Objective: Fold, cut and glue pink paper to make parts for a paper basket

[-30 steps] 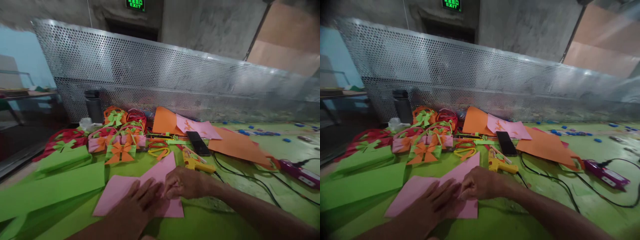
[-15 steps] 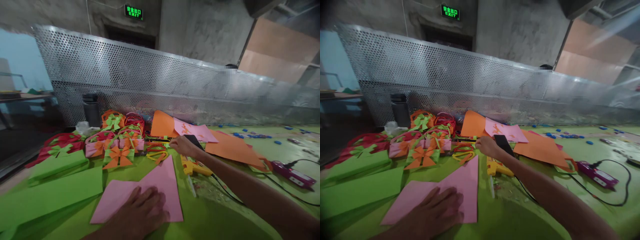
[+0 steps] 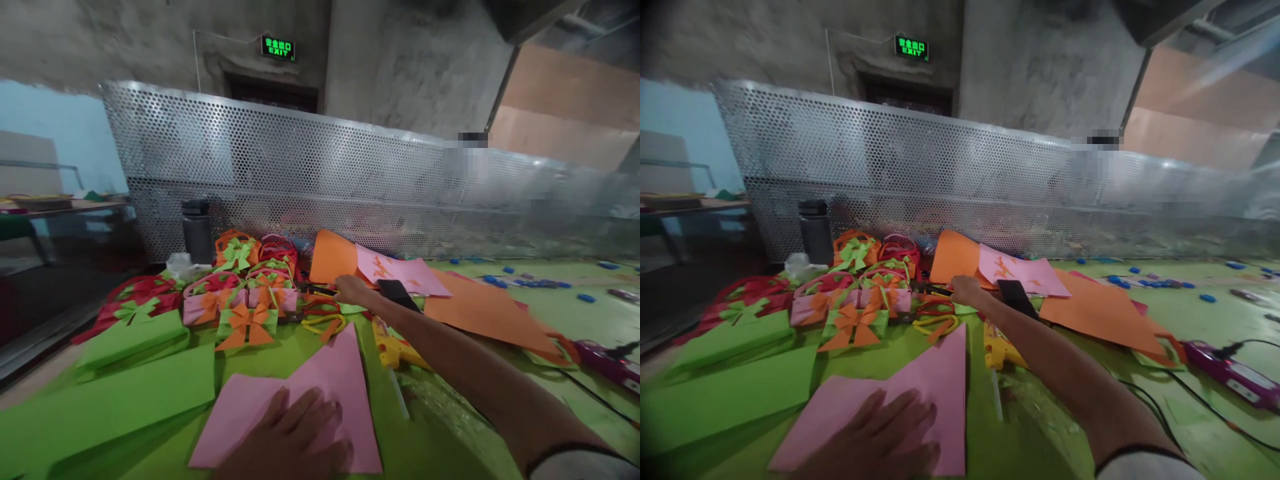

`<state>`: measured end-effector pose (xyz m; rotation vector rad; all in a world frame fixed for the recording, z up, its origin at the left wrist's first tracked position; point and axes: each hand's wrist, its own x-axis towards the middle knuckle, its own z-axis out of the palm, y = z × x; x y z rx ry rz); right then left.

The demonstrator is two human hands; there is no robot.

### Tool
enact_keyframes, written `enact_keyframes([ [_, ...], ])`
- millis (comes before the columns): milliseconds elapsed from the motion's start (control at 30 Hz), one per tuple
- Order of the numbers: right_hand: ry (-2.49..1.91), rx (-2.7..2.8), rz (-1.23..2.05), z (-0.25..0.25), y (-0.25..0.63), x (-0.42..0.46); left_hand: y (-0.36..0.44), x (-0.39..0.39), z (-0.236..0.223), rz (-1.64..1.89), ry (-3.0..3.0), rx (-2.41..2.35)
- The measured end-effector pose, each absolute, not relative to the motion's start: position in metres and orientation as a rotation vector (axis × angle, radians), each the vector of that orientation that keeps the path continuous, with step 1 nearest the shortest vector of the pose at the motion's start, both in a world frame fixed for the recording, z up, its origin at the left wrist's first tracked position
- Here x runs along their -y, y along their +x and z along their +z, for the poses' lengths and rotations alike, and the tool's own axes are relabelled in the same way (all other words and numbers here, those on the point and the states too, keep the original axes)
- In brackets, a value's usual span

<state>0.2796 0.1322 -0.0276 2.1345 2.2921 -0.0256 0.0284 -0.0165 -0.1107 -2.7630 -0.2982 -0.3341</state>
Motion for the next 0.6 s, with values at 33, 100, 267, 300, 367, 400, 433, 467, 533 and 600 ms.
enact_keyframes([
  [33,2.123,-2.274,-0.053,-0.027,0.280,-0.134,0.029,0.016,-0.110,-0.360,-2.744,0.292],
  [100,2.106,-2.242,-0.108,-0.026,0.281,-0.136,0.029,0.017,-0.108,-0.409,-2.713,0.283],
  [267,2.118,-2.224,-0.176,-0.025,0.284,-0.135,0.030,0.016,-0.113,-0.420,-2.593,0.229],
  [300,2.125,-2.225,-0.182,-0.025,0.284,-0.134,0.029,0.015,-0.116,-0.424,-2.583,0.223],
  [367,2.144,-2.226,-0.192,-0.026,0.283,-0.133,0.028,0.013,-0.121,-0.450,-2.591,0.228],
  [400,2.160,-2.229,-0.188,-0.027,0.282,-0.133,0.028,0.012,-0.123,-0.462,-2.603,0.235],
  [433,2.179,-2.236,-0.174,-0.028,0.280,-0.132,0.027,0.011,-0.125,-0.475,-2.619,0.250],
  [467,2.202,-2.249,-0.153,-0.029,0.279,-0.131,0.027,0.011,-0.126,-0.483,-2.641,0.267],
  [533,2.251,-2.284,-0.097,-0.029,0.277,-0.130,0.027,0.012,-0.125,-0.456,-2.713,0.296],
  [600,2.296,-2.316,-0.052,-0.026,0.278,-0.126,0.027,0.013,-0.123,-0.389,-2.800,0.327],
])
